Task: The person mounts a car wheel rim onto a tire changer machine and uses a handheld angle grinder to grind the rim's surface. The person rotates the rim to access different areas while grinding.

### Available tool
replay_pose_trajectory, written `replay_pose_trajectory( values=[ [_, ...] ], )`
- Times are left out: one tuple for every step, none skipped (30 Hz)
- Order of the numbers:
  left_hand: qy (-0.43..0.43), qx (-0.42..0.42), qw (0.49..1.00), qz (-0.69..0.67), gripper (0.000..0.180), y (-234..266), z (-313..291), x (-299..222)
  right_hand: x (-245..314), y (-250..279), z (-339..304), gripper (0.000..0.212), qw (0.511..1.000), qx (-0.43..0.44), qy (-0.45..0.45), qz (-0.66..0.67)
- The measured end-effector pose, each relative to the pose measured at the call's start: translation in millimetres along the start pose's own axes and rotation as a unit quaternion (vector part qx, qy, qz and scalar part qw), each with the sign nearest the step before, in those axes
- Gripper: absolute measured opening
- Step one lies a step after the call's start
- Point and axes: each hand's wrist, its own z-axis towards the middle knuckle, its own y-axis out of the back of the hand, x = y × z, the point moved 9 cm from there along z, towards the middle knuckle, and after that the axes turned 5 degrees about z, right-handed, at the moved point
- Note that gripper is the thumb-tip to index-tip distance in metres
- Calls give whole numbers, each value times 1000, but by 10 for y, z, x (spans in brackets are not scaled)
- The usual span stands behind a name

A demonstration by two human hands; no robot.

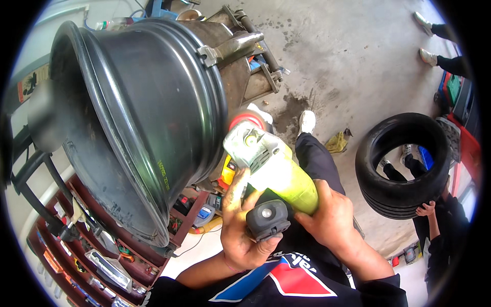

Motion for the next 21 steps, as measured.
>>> replay_pose_trajectory(
  values=[
    [2, 0, 1000, -3, 69, 23, 15, 19, 22, -9, 19, 61, 1000, 3, -4, -7],
    [4, 0, 1000, -6, 69, 47, 28, 39, 45, -18, 41, 61, 1000, 6, -7, -13],
    [6, 0, 1000, -9, 68, 69, 38, 55, 69, -21, 53, 61, 1000, 7, -9, -17],
    [2, -1, 1000, -11, 67, 91, 49, 65, 93, -25, 62, 61, 1000, 6, -11, -20],
    [-2, -2, 1000, -12, 67, 109, 57, 71, 111, -29, 70, 61, 1000, 5, -13, -22],
    [-1, -2, 1000, -16, 66, 122, 63, 82, 130, -29, 77, 61, 1000, 3, -13, -27],
    [0, -2, 1000, -19, 66, 135, 69, 93, 148, -32, 86, 61, 999, 0, -12, -31],
    [8, 2, 1000, -22, 66, 137, 75, 111, 159, -28, 92, 61, 999, -1, -11, -35],
    [1, 1, 1000, -18, 65, 149, 83, 104, 178, -26, 97, 61, 999, -4, -8, -34],
    [-1, 3, 1000, -15, 65, 157, 94, 110, 196, -23, 107, 62, 999, -7, -4, -32],
    [1, 3, 1000, -15, 65, 166, 109, 120, 213, -18, 123, 62, 999, -10, 1, -31],
    [-3, 1, 1000, -14, 66, 179, 127, 121, 216, -17, 133, 62, 999, -9, -3, -31],
    [-5, -2, 1000, -18, 67, 187, 150, 124, 216, -10, 146, 62, 999, -8, -7, -31],
    [-7, -6, 1000, -21, 68, 196, 178, 127, 217, 2, 164, 61, 999, -7, -11, -32],
    [-7, -8, 1000, -21, 69, 207, 204, 127, 223, 11, 177, 61, 999, -6, -13, -32],
    [-7, -9, 1000, -20, 70, 213, 235, 125, 225, 24, 196, 61, 999, -4, -15, -32],
    [-1, -12, 999, -32, 65, 223, 265, 127, 226, 36, 219, 62, 999, -3, -17, -32],
    [5, -15, 999, -43, 60, 233, 297, 129, 249, 62, 238, 61, 999, -11, -7, -36],
    [17, -21, 997, -66, 49, 248, 322, 130, 274, 86, 256, 61, 999, -18, 3, -40],
    [29, -26, 995, -90, 38, 261, 352, 139, 296, 112, 276, 60, 999, -26, 13, -44],
    [25, -23, 995, -90, 38, 264, 389, 130, 297, 131, 298, 60, 999, -27, 13, -43]
  ],
)
